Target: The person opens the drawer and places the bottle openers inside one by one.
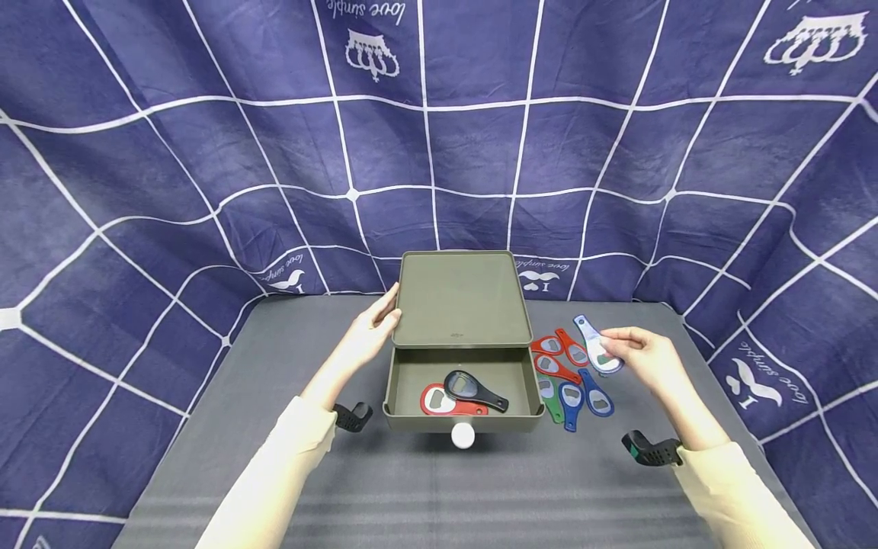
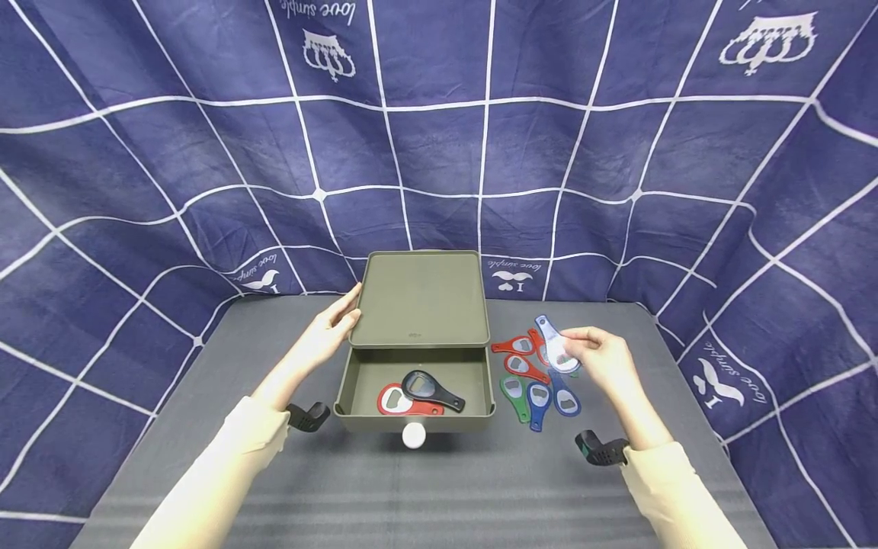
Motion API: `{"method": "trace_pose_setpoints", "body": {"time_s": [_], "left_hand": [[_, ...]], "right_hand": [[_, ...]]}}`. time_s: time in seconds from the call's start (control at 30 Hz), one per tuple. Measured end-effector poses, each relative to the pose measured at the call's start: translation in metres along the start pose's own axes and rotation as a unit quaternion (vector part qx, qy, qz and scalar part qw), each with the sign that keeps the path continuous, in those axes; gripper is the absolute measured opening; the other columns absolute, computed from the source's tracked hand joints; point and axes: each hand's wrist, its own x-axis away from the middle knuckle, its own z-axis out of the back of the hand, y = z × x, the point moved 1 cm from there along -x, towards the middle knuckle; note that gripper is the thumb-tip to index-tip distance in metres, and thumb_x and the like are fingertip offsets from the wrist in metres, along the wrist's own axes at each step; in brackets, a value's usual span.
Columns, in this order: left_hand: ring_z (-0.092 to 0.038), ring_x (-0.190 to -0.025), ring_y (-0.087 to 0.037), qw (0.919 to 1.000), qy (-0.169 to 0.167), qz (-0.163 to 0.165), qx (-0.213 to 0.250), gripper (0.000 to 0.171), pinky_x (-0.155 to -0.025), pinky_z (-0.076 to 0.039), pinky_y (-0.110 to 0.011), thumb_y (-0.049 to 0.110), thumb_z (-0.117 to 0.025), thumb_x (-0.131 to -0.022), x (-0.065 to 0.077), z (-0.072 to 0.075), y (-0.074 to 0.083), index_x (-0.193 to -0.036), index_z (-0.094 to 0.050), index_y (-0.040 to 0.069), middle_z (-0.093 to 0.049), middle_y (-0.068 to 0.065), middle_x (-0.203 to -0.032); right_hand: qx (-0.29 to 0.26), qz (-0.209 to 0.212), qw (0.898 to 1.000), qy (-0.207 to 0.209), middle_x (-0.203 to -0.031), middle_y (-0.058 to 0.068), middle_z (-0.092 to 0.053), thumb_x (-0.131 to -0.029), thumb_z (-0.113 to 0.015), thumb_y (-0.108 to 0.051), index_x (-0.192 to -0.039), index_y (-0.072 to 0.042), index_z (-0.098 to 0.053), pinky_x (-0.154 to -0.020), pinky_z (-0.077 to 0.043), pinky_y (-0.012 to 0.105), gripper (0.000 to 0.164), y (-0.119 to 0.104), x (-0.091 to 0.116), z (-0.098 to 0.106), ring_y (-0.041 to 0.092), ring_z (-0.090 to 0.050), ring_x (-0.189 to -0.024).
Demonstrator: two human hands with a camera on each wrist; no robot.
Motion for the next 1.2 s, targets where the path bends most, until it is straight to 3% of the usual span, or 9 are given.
{"method": "trace_pose_setpoints", "body": {"time_s": [0.17, 0.47, 0.67, 0.97, 1.2], "left_hand": [[-0.040, -0.140, -0.033, 1.0000, 0.000, 0.006, 0.000, 0.054, -0.111, -0.043, -0.050, 0.014, -0.046, -0.105, 0.000, 0.000, -0.003, -0.156, -0.029, 0.010, -0.036, -0.022, -0.154], [-0.043, -0.139, -0.033, 0.9999, -0.001, 0.011, 0.003, 0.053, -0.109, -0.045, -0.050, 0.015, -0.046, -0.105, -0.001, 0.000, -0.005, -0.156, -0.029, 0.011, -0.036, -0.021, -0.154], [-0.039, -0.141, -0.032, 0.9999, -0.004, 0.007, 0.010, 0.054, -0.112, -0.042, -0.049, 0.014, -0.046, -0.105, -0.002, -0.001, -0.005, -0.155, -0.029, 0.010, -0.034, -0.021, -0.154], [-0.042, -0.139, -0.033, 0.9999, -0.006, 0.004, 0.014, 0.054, -0.110, -0.044, -0.050, 0.013, -0.045, -0.105, -0.001, -0.001, -0.002, -0.156, -0.028, 0.009, -0.034, -0.021, -0.155], [-0.047, -0.135, -0.033, 0.9999, -0.006, 0.015, -0.002, 0.054, -0.107, -0.048, -0.050, 0.016, -0.045, -0.105, 0.001, -0.001, 0.003, -0.156, -0.028, 0.011, -0.035, -0.021, -0.154]], "right_hand": [[-0.039, 0.033, 0.999, -0.011, -0.080, -0.014, -0.072, -0.092, -0.069, -0.021, -0.118, 0.007, -0.066, -0.066, -0.050, 0.014, 0.038, -0.039, 0.002, -0.008, -0.006, -0.061, -0.072], [-0.066, 0.092, 0.991, -0.066, -0.081, 0.001, -0.074, -0.089, -0.073, -0.016, -0.112, 0.003, -0.070, -0.057, -0.051, 0.017, 0.030, -0.091, 0.009, -0.037, 0.002, -0.063, -0.067], [-0.079, 0.115, 0.983, -0.118, -0.086, 0.011, -0.076, -0.090, -0.072, -0.014, -0.109, 0.001, -0.072, -0.061, -0.052, 0.017, 0.025, -0.109, 0.014, -0.062, 0.006, -0.068, -0.074], [-0.035, 0.127, 0.973, -0.188, -0.090, 0.005, -0.077, -0.088, -0.071, -0.010, -0.103, -0.007, -0.076, -0.070, -0.054, 0.020, 0.016, -0.122, 0.027, -0.094, 0.006, -0.067, -0.076], [0.020, 0.151, 0.969, -0.195, -0.085, 0.000, -0.076, -0.087, -0.072, -0.008, -0.098, -0.010, -0.076, -0.068, -0.054, 0.023, 0.012, -0.122, 0.033, -0.110, 0.005, -0.065, -0.073]]}}
